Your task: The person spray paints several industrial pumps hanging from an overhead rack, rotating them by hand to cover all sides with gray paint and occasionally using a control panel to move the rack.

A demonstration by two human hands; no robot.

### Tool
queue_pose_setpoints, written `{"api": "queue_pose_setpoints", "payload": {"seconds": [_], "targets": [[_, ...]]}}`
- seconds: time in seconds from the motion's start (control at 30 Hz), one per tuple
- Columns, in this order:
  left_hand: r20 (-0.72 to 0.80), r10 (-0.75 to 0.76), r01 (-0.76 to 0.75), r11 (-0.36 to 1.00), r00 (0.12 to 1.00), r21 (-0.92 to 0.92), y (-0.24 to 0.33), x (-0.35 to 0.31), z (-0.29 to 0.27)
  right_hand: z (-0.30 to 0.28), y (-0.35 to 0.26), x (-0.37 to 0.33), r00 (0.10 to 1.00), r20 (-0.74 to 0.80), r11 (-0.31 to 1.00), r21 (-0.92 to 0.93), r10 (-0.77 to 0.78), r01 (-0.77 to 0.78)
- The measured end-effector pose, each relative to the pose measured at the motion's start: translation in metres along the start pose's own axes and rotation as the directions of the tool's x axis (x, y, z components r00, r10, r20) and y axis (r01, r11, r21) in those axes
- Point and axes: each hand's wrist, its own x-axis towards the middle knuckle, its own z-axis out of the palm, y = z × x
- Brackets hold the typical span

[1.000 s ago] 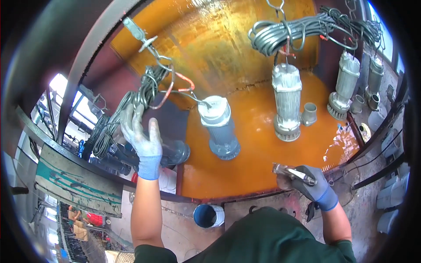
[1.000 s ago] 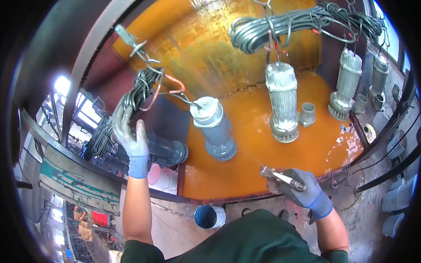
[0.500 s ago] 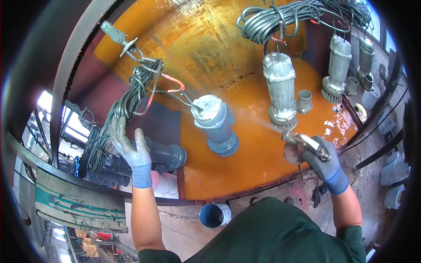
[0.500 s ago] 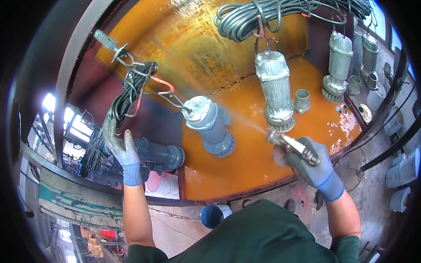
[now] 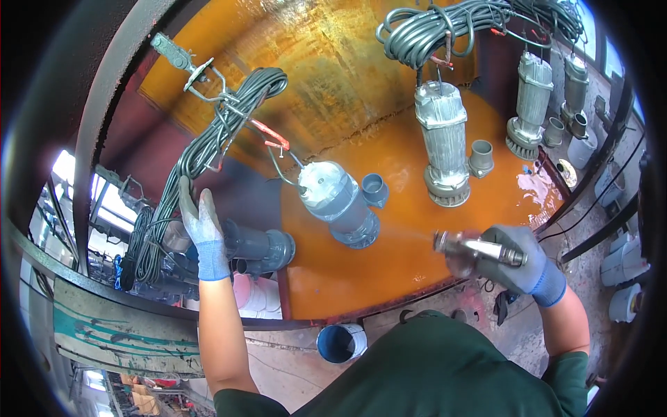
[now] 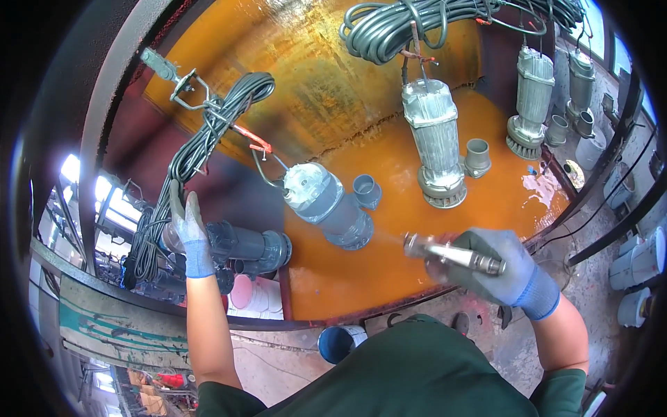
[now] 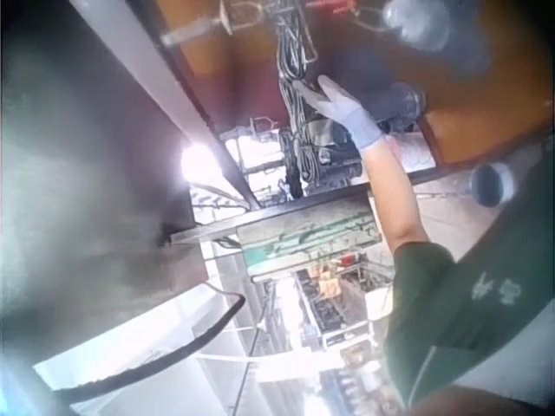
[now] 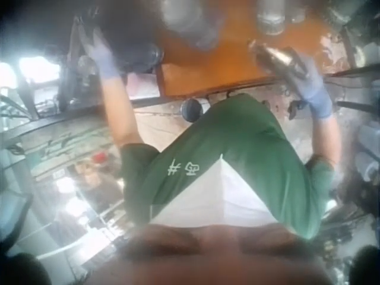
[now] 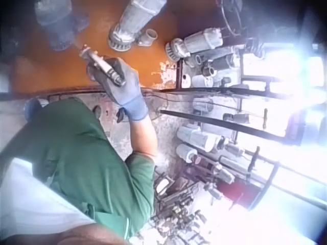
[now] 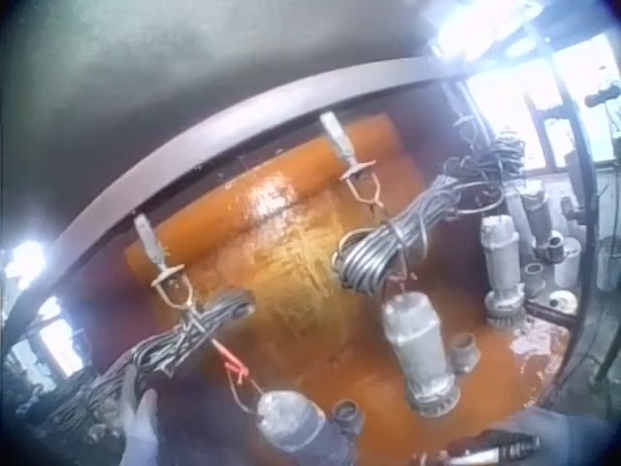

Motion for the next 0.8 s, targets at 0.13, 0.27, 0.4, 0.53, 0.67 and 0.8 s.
{"api": "queue_pose_setpoints", "payload": {"seconds": [0.13, 0.27, 0.4, 0.53, 0.67, 0.8], "targets": [[0.044, -0.222, 0.226, 0.949, 0.974, -0.219, -0.003, 0.005, 0.002, -0.008, -0.004, 0.007, 0.987, -0.122, 0.994, 0.035, 0.109, -0.105], [-0.015, -0.330, 0.300, 0.874, 0.944, -0.382, -0.037, -0.022, 0.004, -0.012, -0.008, 0.012, 0.999, 0.021, 0.999, -0.033, 0.032, -0.031], [0.145, -0.403, 0.425, 0.800, 0.903, -0.424, -0.102, -0.127, -0.001, -0.014, -0.013, 0.025, 0.993, -0.031, 0.991, 0.068, 0.117, -0.115], [0.192, -0.728, 0.711, 0.516, 0.658, -0.478, -0.173, -0.345, 0.013, -0.015, -0.016, 0.041, 0.991, 0.132, 0.998, -0.053, -0.028, 0.035], [0.069, -0.953, 0.939, 0.275, 0.294, -0.208, -0.161, -0.532, 0.008, -0.007, -0.046, 0.069, 0.992, 0.094, 0.994, 0.062, 0.083, -0.089], [0.269, -0.818, 0.657, 0.570, 0.508, 0.494, -0.125, -0.631, -0.041, -0.006, -0.032, 0.069, 0.964, 0.238, 0.992, -0.034, -0.114, 0.125]]}}
